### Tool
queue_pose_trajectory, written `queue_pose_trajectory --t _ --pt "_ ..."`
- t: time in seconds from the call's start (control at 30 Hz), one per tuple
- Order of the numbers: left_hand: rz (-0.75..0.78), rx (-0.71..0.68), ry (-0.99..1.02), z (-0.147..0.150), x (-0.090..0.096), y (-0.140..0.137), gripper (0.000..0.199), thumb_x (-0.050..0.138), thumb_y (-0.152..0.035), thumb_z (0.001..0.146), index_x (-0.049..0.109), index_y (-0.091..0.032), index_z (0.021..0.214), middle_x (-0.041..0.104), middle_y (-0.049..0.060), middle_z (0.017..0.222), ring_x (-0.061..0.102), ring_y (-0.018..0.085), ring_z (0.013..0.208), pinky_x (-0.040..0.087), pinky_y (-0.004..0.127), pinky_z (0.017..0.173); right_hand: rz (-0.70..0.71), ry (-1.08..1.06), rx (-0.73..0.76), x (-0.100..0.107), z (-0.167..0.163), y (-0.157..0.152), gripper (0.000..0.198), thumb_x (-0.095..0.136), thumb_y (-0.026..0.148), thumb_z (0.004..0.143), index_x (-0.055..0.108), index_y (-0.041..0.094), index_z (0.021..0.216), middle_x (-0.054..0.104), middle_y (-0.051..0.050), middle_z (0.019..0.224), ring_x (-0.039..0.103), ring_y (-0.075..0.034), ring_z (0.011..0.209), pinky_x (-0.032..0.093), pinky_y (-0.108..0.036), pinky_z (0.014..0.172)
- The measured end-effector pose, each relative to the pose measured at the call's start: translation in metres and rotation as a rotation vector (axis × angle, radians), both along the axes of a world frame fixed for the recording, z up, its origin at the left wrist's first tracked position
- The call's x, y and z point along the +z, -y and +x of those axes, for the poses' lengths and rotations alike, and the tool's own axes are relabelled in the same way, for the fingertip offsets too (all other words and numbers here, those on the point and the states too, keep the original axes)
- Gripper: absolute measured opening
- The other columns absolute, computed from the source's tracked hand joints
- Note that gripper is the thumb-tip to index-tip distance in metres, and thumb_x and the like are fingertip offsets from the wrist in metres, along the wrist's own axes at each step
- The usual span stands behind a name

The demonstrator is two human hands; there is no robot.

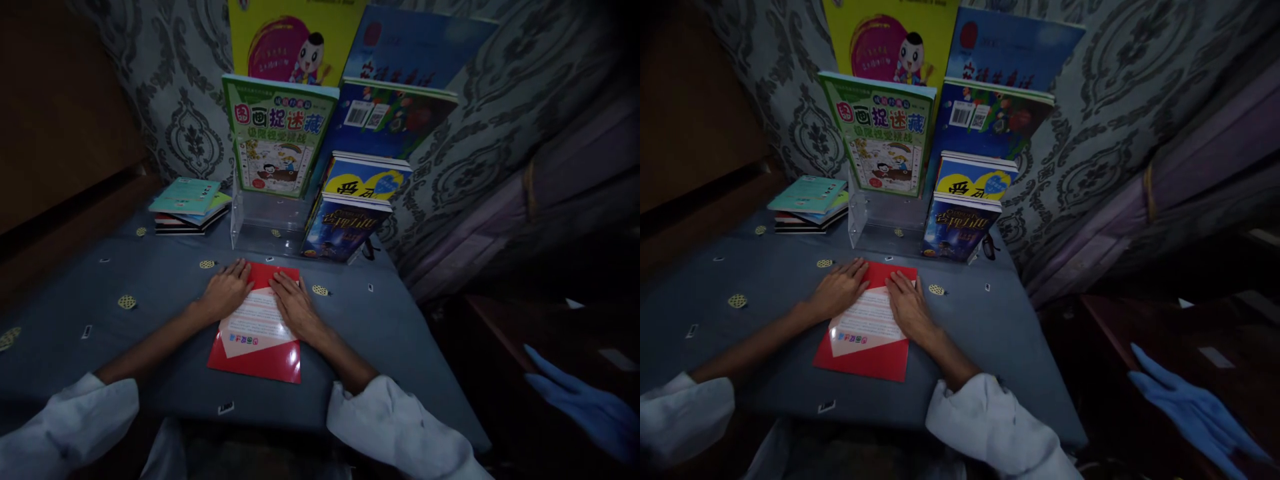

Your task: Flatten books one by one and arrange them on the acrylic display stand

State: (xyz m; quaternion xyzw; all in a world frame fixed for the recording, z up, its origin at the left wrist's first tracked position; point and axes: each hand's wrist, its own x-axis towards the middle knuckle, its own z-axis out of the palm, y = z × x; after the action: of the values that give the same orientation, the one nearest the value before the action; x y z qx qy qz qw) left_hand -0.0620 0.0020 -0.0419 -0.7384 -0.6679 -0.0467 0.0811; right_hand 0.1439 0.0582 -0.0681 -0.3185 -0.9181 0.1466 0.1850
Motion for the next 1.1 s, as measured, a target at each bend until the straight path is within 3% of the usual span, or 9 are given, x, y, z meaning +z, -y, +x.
queue_pose_trajectory --t 0.3,0.6,0.77,1.1 --pt "0.029 0.051 -0.018 0.007 -0.002 0.000 0.046 0.042 -0.028 0.101 0.052 -0.002 0.138 0.054 0.026 0.143 0.049 0.035 0.136 0.043 0.049 0.109 -0.029 0.048 0.086 0.008 0.002 -0.016 0.044 0.039 0.019 0.102 0.053 0.021 0.143 0.052 -0.013 0.150 0.038 -0.023 0.146 0.020 -0.056 0.121" --pt "-0.002 0.052 -0.007 0.006 0.002 0.000 0.047 0.041 -0.028 0.101 0.053 -0.001 0.138 0.051 0.026 0.145 0.048 0.035 0.138 0.042 0.050 0.110 0.037 0.035 -0.114 0.005 0.001 -0.007 0.043 0.044 0.024 0.099 0.058 0.013 0.138 0.050 -0.018 0.150 0.039 -0.028 0.145 0.028 -0.053 0.120" --pt "-0.001 0.038 0.013 0.004 0.000 -0.002 0.047 0.042 -0.028 0.100 0.054 -0.003 0.138 0.052 0.024 0.145 0.047 0.033 0.139 0.040 0.048 0.113 0.025 0.028 -0.139 0.005 0.002 -0.006 0.043 0.047 0.025 0.098 0.058 0.016 0.138 0.050 -0.017 0.150 0.038 -0.029 0.145 0.028 -0.053 0.120" --pt "-0.015 -0.150 0.114 0.012 -0.009 -0.017 0.050 0.039 -0.032 0.102 0.049 -0.004 0.141 0.048 0.019 0.150 0.042 0.027 0.143 0.034 0.042 0.118 0.054 0.022 -0.122 0.003 0.002 -0.008 0.042 0.047 0.024 0.098 0.059 0.016 0.136 0.052 -0.017 0.148 0.040 -0.028 0.144 0.029 -0.053 0.119"
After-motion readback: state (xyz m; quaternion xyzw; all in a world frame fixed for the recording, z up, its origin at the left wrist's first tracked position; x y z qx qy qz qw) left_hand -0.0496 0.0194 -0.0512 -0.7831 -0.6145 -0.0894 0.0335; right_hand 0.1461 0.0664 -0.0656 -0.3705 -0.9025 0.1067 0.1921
